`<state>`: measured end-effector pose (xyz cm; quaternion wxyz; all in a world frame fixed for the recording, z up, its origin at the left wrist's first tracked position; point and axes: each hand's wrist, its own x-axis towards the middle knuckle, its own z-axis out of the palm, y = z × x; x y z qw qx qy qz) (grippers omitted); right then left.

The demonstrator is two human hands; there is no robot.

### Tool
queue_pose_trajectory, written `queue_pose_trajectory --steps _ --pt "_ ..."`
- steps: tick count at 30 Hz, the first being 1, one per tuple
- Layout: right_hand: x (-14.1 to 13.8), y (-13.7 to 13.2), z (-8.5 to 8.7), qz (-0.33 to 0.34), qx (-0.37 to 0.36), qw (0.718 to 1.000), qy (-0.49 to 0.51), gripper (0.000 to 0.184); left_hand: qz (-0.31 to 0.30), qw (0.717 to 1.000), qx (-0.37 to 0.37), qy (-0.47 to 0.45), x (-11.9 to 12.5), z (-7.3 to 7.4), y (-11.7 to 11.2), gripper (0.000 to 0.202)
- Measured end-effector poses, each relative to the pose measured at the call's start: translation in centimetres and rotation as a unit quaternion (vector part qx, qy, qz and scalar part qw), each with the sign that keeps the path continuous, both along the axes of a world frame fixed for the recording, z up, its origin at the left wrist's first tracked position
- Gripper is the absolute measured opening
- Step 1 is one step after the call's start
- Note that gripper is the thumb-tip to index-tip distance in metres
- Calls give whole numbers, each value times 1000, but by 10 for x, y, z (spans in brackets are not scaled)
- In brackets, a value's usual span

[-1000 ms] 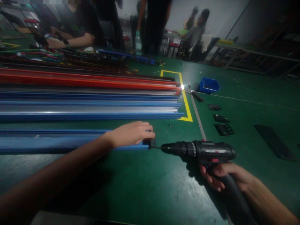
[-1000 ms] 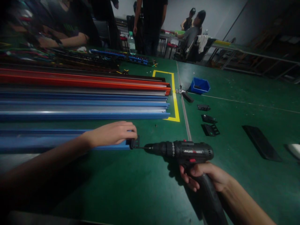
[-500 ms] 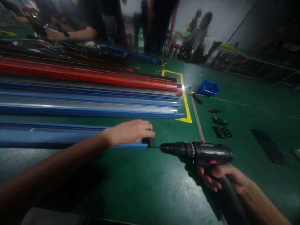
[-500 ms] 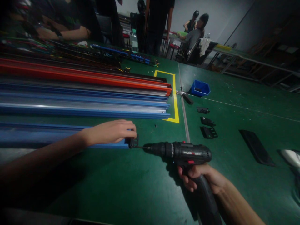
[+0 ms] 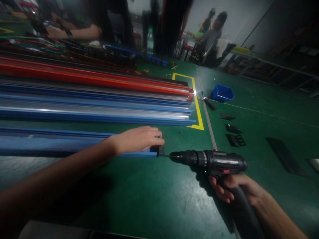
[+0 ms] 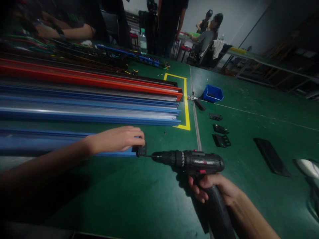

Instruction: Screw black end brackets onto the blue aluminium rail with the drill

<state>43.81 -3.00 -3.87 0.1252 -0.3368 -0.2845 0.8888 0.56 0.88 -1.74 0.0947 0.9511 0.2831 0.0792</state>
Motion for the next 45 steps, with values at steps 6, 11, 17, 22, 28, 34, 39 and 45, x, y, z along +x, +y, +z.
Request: queue_pose_trajectory --steps 6,11,17,22,28,34,39,45 --pt "-4 -1 5 -9 0 1000 -2 32 3 1000 -11 -9 0 1 0 31" --pt "-7 -1 5 -12 11 1000 1 32 3 1000 -10 -19 1 2 0 32" --pt "-7 0 6 -4 -5 1000 3 35 3 1000 -12 -10 0 2 0 32" --pt "-5 1 5 -1 -18 1000 -1 37 2 1000 -8 -23 -1 -1 1 33" --pt "-5 0 4 -7 -6 1000 1 36 4 1000 -5 -27 1 0 0 35" --pt "-6 0 4 -12 -3 1000 -4 35 6 1000 2 -2 2 4 -1 34" --pt "-4 -1 5 -10 -4 1000 -7 34 2 1000 14 9 1 -1 0 34" --pt "-5 -1 4 -12 -6 1000 2 36 2 1000 6 -7 1 0 0 35"
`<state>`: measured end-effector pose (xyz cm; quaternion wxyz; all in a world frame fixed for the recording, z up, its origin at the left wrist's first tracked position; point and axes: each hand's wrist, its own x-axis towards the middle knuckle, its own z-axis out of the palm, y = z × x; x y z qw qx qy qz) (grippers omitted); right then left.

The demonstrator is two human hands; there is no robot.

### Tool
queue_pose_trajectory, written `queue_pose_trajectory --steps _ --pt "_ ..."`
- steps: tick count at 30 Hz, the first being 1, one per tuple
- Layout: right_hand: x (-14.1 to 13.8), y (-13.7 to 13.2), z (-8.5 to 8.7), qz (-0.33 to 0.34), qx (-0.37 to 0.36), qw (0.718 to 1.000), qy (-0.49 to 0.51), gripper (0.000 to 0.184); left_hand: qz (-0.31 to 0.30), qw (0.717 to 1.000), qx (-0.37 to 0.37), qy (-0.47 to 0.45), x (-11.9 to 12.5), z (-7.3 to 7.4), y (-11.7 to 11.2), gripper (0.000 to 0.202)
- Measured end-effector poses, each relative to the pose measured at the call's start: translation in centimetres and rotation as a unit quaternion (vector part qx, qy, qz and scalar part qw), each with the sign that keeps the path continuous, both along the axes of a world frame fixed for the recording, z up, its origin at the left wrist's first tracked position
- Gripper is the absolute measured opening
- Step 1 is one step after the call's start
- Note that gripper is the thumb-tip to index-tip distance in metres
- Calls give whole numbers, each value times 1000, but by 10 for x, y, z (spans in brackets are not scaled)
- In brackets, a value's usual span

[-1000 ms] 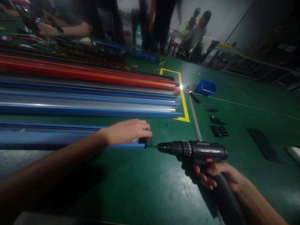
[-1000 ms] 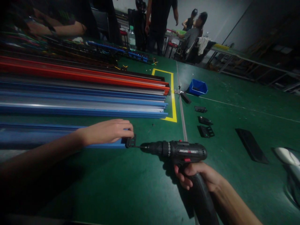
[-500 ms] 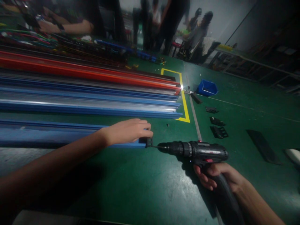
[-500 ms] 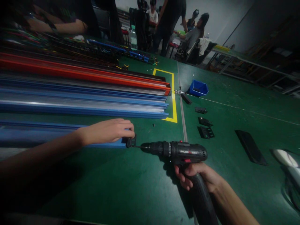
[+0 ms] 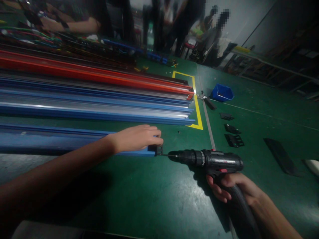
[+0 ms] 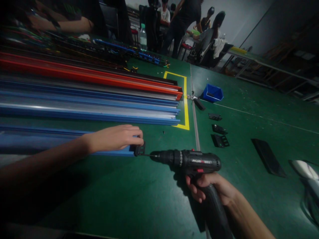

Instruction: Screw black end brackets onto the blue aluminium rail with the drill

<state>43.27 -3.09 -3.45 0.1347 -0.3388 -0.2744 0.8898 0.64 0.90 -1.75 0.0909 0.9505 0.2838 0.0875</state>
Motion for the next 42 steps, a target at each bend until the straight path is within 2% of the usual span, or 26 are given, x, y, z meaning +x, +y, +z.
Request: queue_pose_trajectory --steps 6,13,18,21,23,29,42 --pt "0 2 -2 1 -11 1000 9 36 4 1000 -19 -11 0 2 -1 34" --pt "2 1 -2 1 -19 1000 22 38 13 988 -134 -77 -3 0 4 23" --pt "2 2 -1 3 -16 999 36 37 -19 972 -191 -137 -6 8 8 24" --pt "0 2 -1 9 -8 999 43 35 -38 966 -213 -141 -6 12 8 24" --pt "0 3 0 12 -9 999 48 35 -42 969 -206 -129 -5 12 7 25" --pt "1 3 0 15 -25 998 58 36 -13 994 -82 -68 -3 3 2 40" --pt "0 3 1 11 -10 1000 24 34 -11 999 -45 -21 0 4 2 37"
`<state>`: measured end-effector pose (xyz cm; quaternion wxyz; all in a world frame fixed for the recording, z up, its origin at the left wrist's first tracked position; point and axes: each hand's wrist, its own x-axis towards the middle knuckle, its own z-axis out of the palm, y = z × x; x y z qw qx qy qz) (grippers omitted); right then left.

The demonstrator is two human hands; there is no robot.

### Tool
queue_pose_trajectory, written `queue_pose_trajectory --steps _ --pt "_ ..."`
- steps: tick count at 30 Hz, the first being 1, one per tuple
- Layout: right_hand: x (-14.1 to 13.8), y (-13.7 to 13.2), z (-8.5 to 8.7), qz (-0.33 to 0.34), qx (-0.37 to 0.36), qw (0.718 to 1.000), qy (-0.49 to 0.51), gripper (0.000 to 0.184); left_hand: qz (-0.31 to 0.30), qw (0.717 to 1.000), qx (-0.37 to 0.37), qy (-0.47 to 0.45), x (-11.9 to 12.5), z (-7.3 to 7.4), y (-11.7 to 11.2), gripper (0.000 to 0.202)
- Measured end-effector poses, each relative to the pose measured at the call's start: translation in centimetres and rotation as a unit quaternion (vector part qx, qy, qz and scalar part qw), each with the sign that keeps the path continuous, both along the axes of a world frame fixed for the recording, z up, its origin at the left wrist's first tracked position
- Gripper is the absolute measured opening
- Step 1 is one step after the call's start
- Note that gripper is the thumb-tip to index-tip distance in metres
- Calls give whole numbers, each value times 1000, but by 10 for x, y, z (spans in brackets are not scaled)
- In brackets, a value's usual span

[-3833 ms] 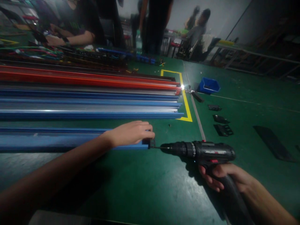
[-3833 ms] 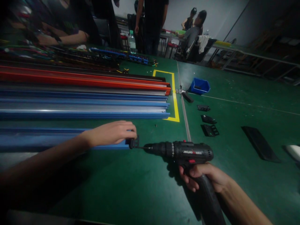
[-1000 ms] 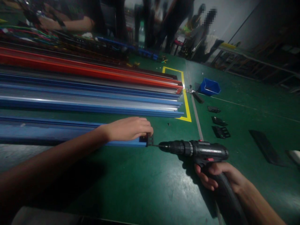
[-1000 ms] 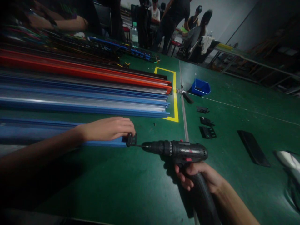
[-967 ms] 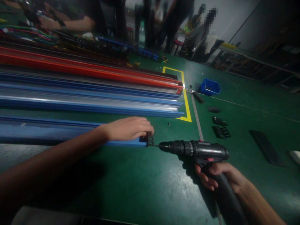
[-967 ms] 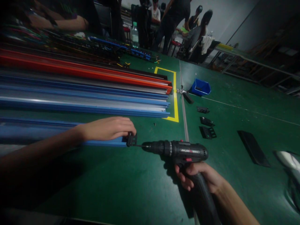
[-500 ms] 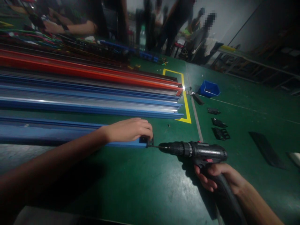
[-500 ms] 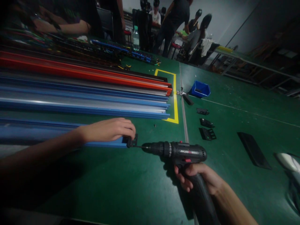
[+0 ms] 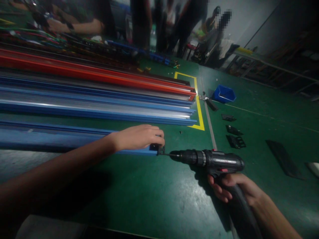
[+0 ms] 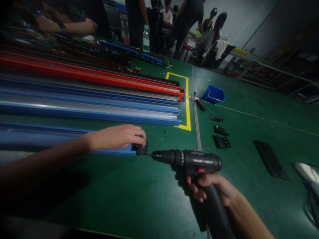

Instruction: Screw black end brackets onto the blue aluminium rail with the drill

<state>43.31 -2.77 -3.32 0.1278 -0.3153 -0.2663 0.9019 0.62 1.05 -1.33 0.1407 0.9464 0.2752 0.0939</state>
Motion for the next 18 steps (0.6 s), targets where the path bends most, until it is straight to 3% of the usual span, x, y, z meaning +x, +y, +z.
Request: queue_pose_trajectory --steps 18 --pt "-1 -3 0 -15 9 1000 -22 35 2 1000 -10 -21 0 -2 1 39"
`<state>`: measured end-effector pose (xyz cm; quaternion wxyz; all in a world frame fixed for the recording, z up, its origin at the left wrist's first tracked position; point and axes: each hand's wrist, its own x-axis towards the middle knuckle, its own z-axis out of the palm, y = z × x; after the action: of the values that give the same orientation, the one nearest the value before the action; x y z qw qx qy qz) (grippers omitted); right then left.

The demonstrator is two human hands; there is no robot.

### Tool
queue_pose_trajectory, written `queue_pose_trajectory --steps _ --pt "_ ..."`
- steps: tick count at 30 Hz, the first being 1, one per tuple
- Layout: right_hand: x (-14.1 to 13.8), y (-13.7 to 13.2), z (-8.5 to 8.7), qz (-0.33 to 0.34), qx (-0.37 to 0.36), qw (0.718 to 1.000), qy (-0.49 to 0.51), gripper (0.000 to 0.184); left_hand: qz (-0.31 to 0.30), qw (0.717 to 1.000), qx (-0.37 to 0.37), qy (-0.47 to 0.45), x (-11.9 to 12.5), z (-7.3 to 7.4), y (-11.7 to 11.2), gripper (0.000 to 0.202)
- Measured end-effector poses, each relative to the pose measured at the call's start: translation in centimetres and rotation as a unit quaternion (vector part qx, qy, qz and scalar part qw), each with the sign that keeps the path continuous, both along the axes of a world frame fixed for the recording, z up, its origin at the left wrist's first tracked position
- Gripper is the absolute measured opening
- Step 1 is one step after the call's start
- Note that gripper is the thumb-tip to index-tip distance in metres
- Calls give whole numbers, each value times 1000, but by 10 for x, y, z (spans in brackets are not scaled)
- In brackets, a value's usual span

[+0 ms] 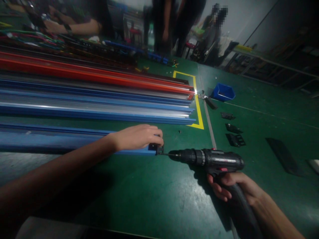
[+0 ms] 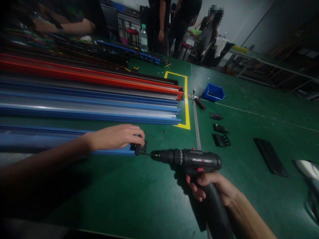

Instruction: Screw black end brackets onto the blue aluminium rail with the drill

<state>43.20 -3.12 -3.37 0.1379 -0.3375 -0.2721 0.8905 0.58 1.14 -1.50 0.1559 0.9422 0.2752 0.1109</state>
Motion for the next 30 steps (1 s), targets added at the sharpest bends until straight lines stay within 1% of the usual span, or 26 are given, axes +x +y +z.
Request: queue_pose_trajectory --steps 8,14,19,25,30 --pt "4 2 -2 13 -16 1000 13 39 0 1000 5 19 0 -2 0 38" --pt "2 1 1 15 -6 1000 3 36 0 1000 18 24 1 -2 0 36" --pt "2 0 -1 8 7 1000 -3 36 2 999 33 32 1 -2 0 37" --pt "6 -1 -3 4 3 1000 -12 36 5 1000 31 4 1 -2 -1 39" --pt "5 -1 -2 7 -4 1000 -7 35 7 1000 28 10 1 -1 -2 42"
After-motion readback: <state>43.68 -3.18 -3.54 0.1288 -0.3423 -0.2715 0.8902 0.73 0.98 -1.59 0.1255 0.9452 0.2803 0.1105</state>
